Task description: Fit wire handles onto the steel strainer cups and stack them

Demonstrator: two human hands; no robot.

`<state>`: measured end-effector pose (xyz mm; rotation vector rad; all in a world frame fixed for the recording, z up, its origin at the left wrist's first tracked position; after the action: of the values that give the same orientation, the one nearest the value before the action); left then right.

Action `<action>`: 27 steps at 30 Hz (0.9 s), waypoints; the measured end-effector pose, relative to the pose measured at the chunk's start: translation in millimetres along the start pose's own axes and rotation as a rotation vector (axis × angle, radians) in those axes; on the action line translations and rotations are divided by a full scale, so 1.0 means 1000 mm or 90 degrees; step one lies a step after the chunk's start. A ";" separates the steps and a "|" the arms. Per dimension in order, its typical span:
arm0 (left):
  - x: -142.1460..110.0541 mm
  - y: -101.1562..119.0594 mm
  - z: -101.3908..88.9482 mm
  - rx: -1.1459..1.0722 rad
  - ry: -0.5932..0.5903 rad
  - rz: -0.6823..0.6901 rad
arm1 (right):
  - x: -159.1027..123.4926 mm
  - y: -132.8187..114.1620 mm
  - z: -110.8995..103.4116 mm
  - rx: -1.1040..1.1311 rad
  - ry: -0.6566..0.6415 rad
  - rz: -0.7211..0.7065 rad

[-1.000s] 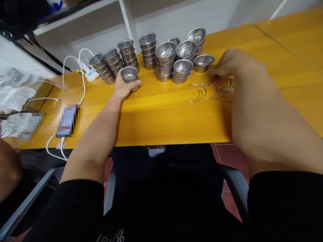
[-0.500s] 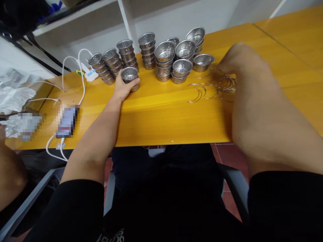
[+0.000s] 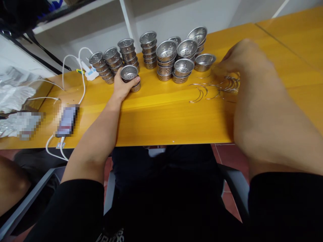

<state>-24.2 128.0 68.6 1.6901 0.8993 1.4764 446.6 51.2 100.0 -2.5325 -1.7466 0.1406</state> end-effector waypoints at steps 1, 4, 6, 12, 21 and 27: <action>0.000 0.002 0.000 0.002 0.002 0.006 | -0.001 0.001 0.000 -0.001 -0.007 0.012; 0.001 0.007 -0.003 0.012 0.013 0.029 | -0.007 0.004 0.002 -0.016 -0.039 0.061; 0.001 0.011 -0.005 0.025 0.025 0.047 | -0.009 0.001 0.001 -0.018 -0.043 0.061; 0.002 0.035 -0.004 0.032 0.033 0.113 | -0.017 -0.001 -0.014 0.009 0.008 0.091; -0.017 0.098 0.023 0.049 0.065 0.255 | -0.016 0.001 -0.053 0.089 0.250 0.082; -0.023 0.084 0.053 0.068 -0.014 0.148 | -0.012 -0.001 -0.060 0.224 0.423 -0.026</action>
<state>30.1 62.2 124.1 1.9386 0.8035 1.5804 447.9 40.5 160.6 -1.9700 -1.3581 -0.3291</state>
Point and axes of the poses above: each hand's wrist, its own x-axis towards the middle knuckle, its own z-axis out of the palm, y = z × x, the point moved 10 cm from there along x, towards the middle knuckle, and after that the axes turned 13 degrees about -x, right-handed, at the moved point
